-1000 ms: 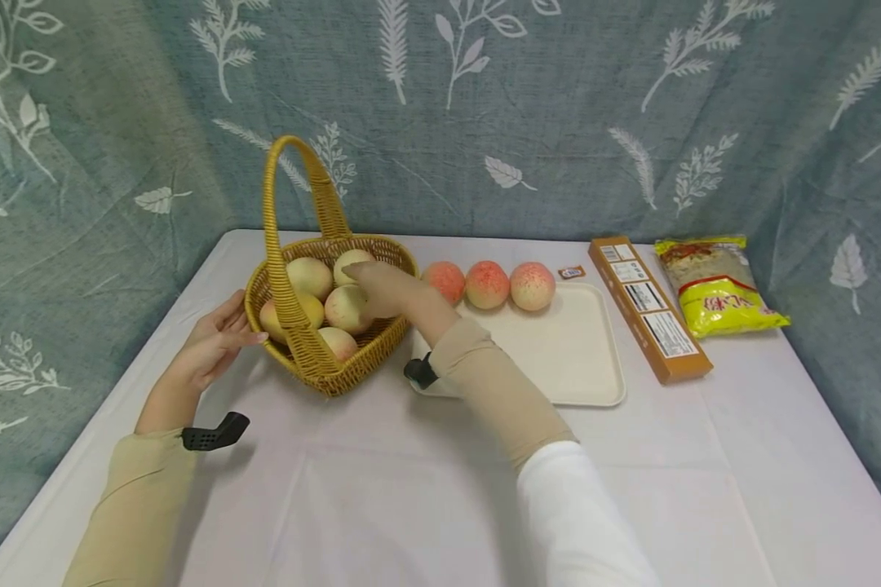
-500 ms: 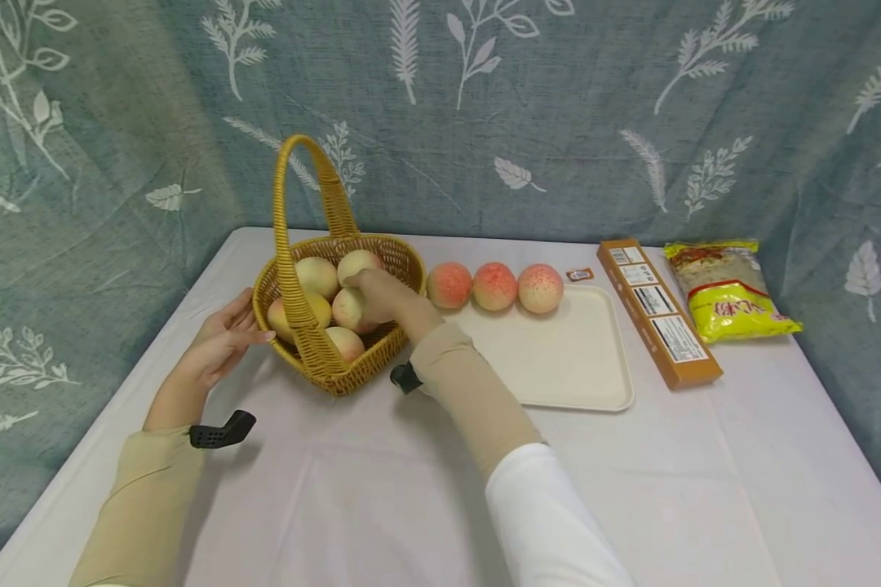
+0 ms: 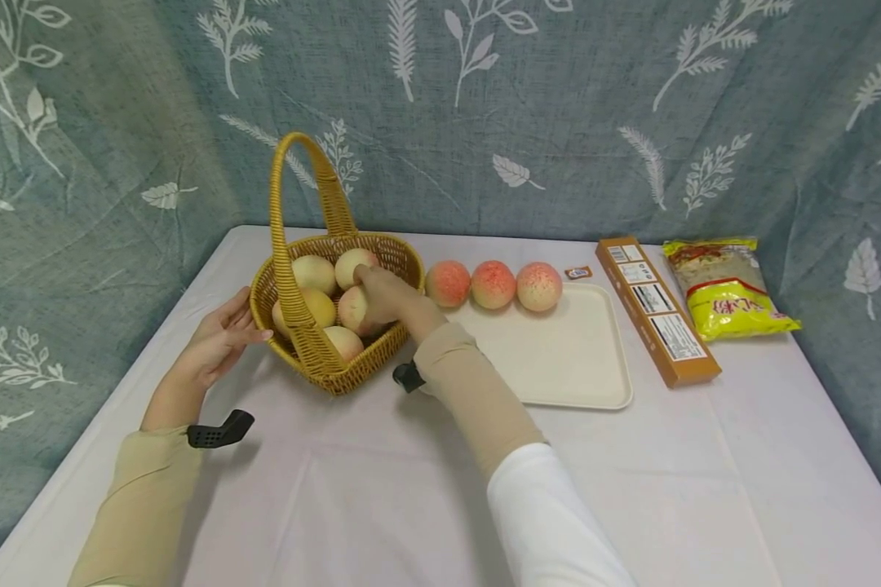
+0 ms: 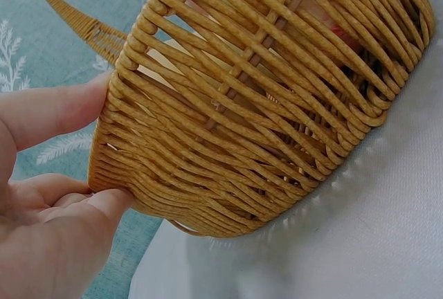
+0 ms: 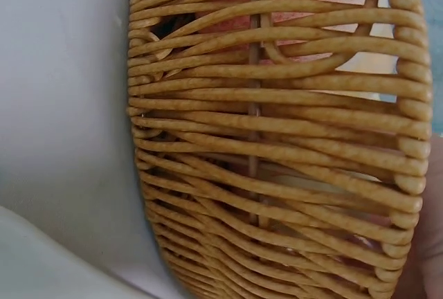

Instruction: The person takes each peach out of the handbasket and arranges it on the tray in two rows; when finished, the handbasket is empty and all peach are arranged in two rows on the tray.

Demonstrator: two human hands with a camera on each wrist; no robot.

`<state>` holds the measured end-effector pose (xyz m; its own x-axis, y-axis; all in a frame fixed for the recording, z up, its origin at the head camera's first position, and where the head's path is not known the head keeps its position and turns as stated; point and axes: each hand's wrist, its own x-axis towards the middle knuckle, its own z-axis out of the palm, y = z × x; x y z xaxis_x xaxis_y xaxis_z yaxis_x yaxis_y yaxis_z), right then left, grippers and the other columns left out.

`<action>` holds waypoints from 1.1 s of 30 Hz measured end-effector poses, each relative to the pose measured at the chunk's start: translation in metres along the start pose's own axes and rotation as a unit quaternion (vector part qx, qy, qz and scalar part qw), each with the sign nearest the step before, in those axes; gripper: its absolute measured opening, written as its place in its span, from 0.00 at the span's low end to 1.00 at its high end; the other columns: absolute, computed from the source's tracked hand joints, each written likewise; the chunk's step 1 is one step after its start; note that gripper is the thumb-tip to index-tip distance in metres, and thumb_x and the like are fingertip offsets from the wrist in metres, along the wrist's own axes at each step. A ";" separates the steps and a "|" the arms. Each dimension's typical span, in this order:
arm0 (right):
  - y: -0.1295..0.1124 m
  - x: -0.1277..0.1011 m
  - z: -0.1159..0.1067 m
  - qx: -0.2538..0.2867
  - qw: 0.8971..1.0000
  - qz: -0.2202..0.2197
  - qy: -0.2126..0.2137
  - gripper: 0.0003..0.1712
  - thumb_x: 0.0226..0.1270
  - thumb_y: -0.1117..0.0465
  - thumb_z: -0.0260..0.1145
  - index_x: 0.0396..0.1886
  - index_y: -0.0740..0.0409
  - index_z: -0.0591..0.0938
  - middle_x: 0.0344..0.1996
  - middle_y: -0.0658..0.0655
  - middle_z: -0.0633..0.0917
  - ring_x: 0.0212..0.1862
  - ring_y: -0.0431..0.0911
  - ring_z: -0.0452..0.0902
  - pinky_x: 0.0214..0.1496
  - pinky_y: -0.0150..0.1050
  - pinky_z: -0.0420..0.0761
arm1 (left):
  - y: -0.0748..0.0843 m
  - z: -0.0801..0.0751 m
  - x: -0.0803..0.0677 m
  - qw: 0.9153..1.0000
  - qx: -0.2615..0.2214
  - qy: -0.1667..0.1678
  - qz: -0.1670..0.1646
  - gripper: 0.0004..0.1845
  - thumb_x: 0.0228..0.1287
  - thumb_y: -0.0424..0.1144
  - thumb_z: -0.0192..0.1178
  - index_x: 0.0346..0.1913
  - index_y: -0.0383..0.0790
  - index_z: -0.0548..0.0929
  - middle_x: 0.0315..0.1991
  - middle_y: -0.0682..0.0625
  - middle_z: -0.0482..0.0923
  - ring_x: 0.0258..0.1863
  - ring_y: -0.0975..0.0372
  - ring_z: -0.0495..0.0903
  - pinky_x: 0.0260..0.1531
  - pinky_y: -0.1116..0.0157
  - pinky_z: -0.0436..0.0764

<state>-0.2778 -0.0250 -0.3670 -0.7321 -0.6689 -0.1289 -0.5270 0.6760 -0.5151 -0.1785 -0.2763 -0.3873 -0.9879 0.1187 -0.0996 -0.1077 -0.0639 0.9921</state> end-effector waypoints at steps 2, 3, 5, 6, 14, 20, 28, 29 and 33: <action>-0.001 -0.001 0.000 -0.006 1.000 0.011 -0.007 0.44 0.49 0.59 0.79 0.65 0.63 0.68 0.61 0.64 0.70 0.60 0.52 0.69 0.60 0.40 0.74 | 0.000 0.000 0.000 1.000 0.002 0.000 0.000 0.52 0.60 0.15 0.51 0.75 0.36 0.26 0.77 0.42 0.24 0.76 0.56 0.32 0.72 0.66 0.47; -0.002 -0.001 0.000 -0.012 1.000 0.019 -0.012 0.45 0.49 0.58 0.79 0.66 0.63 0.67 0.62 0.65 0.69 0.60 0.52 0.68 0.61 0.40 0.73 | -0.001 0.000 0.000 1.000 0.002 0.000 0.000 0.52 0.60 0.15 0.51 0.75 0.36 0.26 0.77 0.42 0.24 0.76 0.56 0.32 0.72 0.66 0.47; -0.003 -0.001 -0.001 -0.027 0.999 0.035 -0.023 0.48 0.49 0.56 0.80 0.68 0.64 0.67 0.64 0.66 0.66 0.62 0.53 0.67 0.62 0.40 0.73 | -0.001 -0.001 0.000 1.000 0.003 -0.001 0.000 0.52 0.60 0.15 0.51 0.75 0.36 0.26 0.77 0.42 0.24 0.76 0.55 0.32 0.72 0.66 0.46; -0.003 -0.001 -0.002 -0.033 0.998 0.041 -0.030 0.49 0.49 0.54 0.80 0.68 0.64 0.67 0.64 0.66 0.66 0.62 0.53 0.66 0.63 0.40 0.73 | -0.002 -0.001 0.000 1.000 0.004 -0.001 0.000 0.52 0.60 0.15 0.51 0.74 0.36 0.26 0.77 0.42 0.24 0.76 0.55 0.32 0.72 0.66 0.46; 0.000 -0.002 -0.010 0.014 0.995 0.055 -0.076 0.43 0.54 0.58 0.75 0.68 0.64 0.67 0.63 0.61 0.73 0.63 0.53 0.69 0.61 0.41 0.74 | -0.003 0.000 0.000 1.000 0.000 -0.006 0.005 0.52 0.60 0.16 0.51 0.74 0.35 0.26 0.77 0.41 0.25 0.76 0.54 0.33 0.72 0.65 0.47; 0.002 -0.003 -0.013 0.000 0.996 0.053 -0.070 0.41 0.53 0.56 0.77 0.66 0.62 0.73 0.61 0.60 0.76 0.62 0.52 0.71 0.61 0.38 0.75 | -0.002 0.000 0.001 1.000 -0.001 -0.012 0.008 0.52 0.60 0.16 0.51 0.75 0.35 0.26 0.77 0.41 0.25 0.76 0.54 0.33 0.72 0.66 0.47; 0.003 -0.008 -0.014 0.008 0.999 0.036 -0.028 0.41 0.49 0.55 0.80 0.64 0.60 0.76 0.59 0.59 0.78 0.61 0.52 0.72 0.60 0.39 0.76 | -0.001 0.001 0.001 1.000 -0.001 -0.008 0.007 0.51 0.60 0.15 0.51 0.74 0.34 0.26 0.77 0.42 0.24 0.76 0.55 0.33 0.72 0.66 0.47; 0.004 -0.009 -0.015 0.016 0.999 0.033 -0.019 0.41 0.49 0.56 0.80 0.64 0.60 0.75 0.59 0.59 0.78 0.61 0.52 0.72 0.59 0.40 0.76 | 0.000 0.001 0.000 1.000 0.000 -0.007 0.006 0.51 0.60 0.15 0.51 0.74 0.34 0.26 0.77 0.42 0.24 0.76 0.55 0.33 0.72 0.66 0.47; 0.010 -0.013 -0.016 0.077 0.996 0.026 0.027 0.43 0.47 0.57 0.80 0.65 0.58 0.74 0.61 0.57 0.76 0.61 0.51 0.72 0.59 0.42 0.76 | 0.000 0.000 0.000 1.000 0.006 -0.003 0.001 0.52 0.61 0.16 0.51 0.74 0.35 0.26 0.77 0.42 0.24 0.76 0.55 0.32 0.72 0.66 0.47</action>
<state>-0.2805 -0.0042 -0.3568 -0.7815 -0.6132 -0.1148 -0.4184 0.6516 -0.6327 -0.1785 -0.2766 -0.3873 -0.9875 0.1237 -0.0980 -0.1050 -0.0519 0.9931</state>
